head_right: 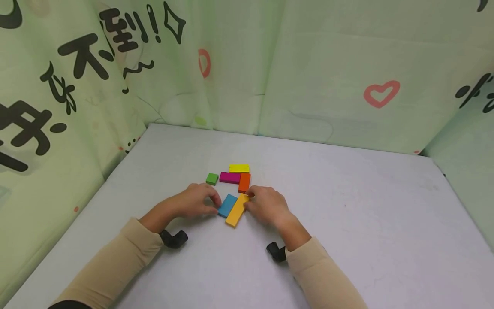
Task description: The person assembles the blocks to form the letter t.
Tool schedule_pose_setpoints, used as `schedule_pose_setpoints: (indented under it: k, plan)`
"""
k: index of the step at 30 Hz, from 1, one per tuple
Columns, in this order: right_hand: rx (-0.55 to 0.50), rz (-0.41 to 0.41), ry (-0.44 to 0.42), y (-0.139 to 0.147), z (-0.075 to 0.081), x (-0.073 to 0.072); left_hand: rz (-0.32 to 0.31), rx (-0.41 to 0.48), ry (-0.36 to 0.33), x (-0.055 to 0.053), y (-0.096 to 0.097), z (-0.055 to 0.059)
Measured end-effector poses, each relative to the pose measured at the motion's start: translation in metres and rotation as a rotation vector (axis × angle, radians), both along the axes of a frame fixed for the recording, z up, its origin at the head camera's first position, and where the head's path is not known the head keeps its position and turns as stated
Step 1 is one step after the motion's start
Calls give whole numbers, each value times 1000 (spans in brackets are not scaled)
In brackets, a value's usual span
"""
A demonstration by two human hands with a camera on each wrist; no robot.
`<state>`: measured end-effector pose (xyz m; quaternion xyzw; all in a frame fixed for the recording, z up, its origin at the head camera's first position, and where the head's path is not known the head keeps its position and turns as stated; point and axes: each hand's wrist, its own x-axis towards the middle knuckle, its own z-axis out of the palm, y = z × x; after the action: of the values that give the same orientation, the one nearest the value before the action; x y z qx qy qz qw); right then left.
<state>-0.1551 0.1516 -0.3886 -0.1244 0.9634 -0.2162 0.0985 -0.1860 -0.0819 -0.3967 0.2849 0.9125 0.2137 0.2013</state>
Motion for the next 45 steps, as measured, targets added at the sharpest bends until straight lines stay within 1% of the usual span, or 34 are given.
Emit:
schedule_pose_setpoints:
  k: [8,13,23,29,35,39,42,45]
  plan:
    - [-37,54,-21,3,-1,7,7,21,-4,4,4,-2]
    - [-21,84,-50,3,0,11,-1,28,19,6,7,-4]
    - [10,135,-104,4,2,15,9,-21,52,8,10,-6]
    - [40,163,-89,4,1,17,15,-27,67,9,10,-6]
    - [56,173,-68,2,1,18,11,-16,51,10,5,-6]
    - [46,187,-57,1,0,20,5,-1,46,9,2,-6]
    - [43,199,-42,-1,0,20,-1,17,66,9,2,-6]
    - [40,204,-35,-3,1,21,10,31,88,9,2,-7]
